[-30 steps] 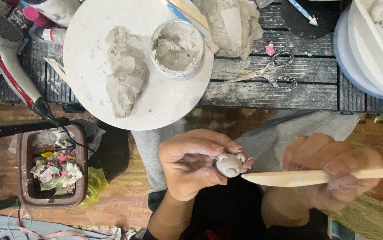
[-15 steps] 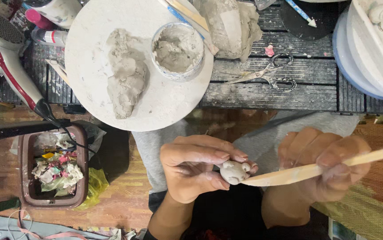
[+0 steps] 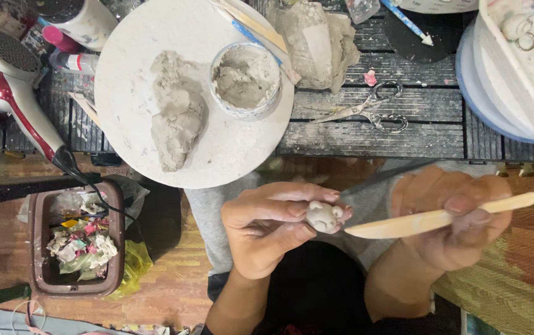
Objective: The person shapes a small piece of clay using a wooden sculpting tool and their fingers. They repeatedly smooth and refine the surface of the clay piece while seated on the floor.
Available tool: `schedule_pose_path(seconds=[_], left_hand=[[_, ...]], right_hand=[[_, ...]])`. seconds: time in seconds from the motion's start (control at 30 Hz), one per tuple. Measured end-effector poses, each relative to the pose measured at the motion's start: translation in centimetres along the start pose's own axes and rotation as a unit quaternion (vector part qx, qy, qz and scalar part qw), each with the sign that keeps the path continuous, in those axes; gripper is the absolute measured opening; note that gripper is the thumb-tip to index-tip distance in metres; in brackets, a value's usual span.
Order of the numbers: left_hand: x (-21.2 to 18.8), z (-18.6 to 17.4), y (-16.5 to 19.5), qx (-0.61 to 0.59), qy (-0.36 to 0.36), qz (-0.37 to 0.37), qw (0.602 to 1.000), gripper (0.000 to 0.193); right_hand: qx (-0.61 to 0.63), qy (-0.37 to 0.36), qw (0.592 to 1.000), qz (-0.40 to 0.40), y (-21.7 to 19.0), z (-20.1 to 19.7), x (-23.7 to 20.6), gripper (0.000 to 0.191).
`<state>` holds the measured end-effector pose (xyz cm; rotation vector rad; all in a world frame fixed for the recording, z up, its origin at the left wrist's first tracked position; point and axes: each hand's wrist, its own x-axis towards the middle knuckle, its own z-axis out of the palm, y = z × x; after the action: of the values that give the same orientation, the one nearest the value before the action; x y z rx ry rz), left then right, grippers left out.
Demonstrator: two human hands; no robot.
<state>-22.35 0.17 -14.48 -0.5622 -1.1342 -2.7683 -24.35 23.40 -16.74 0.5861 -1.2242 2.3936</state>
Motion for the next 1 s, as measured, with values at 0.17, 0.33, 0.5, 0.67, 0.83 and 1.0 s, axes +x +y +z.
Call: schedule_pose_path(seconds=[0.17, 0.33, 0.5, 0.67, 0.83, 1.0], left_hand=[[0.0, 0.1, 0.1, -0.009, 0.006, -0.016, 1.0, 0.017], [-0.1, 0.0, 0.3, 0.024, -0.005, -0.02, 1.0, 0.019], [0.0, 0.0, 0.7, 0.03, -0.012, -0.03, 0.999, 0.019], [-0.1, 0.0, 0.8, 0.005, -0.01, -0.052, 0.999, 0.018], [0.0, 0.1, 0.6, 0.012, -0.025, -0.049, 0.998, 0.019], [0.1, 0.0, 0.6, -0.002, -0.036, -0.051, 0.998, 0.018]], right_hand=[[-0.035, -0.044, 0.998, -0.016, 0.2, 0.6, 0.5, 0.025], [-0.008, -0.073, 0.997, -0.011, 0.0, 0.2, 0.5, 0.027], [-0.042, -0.108, 0.993, -0.022, -1.1, -0.4, 0.5, 0.018], [-0.071, -0.098, 0.993, 0.007, -2.6, -0.4, -0.1, 0.02], [-0.082, -0.114, 0.99, -0.005, -2.4, -1.2, -0.4, 0.021], [-0.076, -0.11, 0.991, 0.023, -2.5, -1.5, -0.6, 0.025]])
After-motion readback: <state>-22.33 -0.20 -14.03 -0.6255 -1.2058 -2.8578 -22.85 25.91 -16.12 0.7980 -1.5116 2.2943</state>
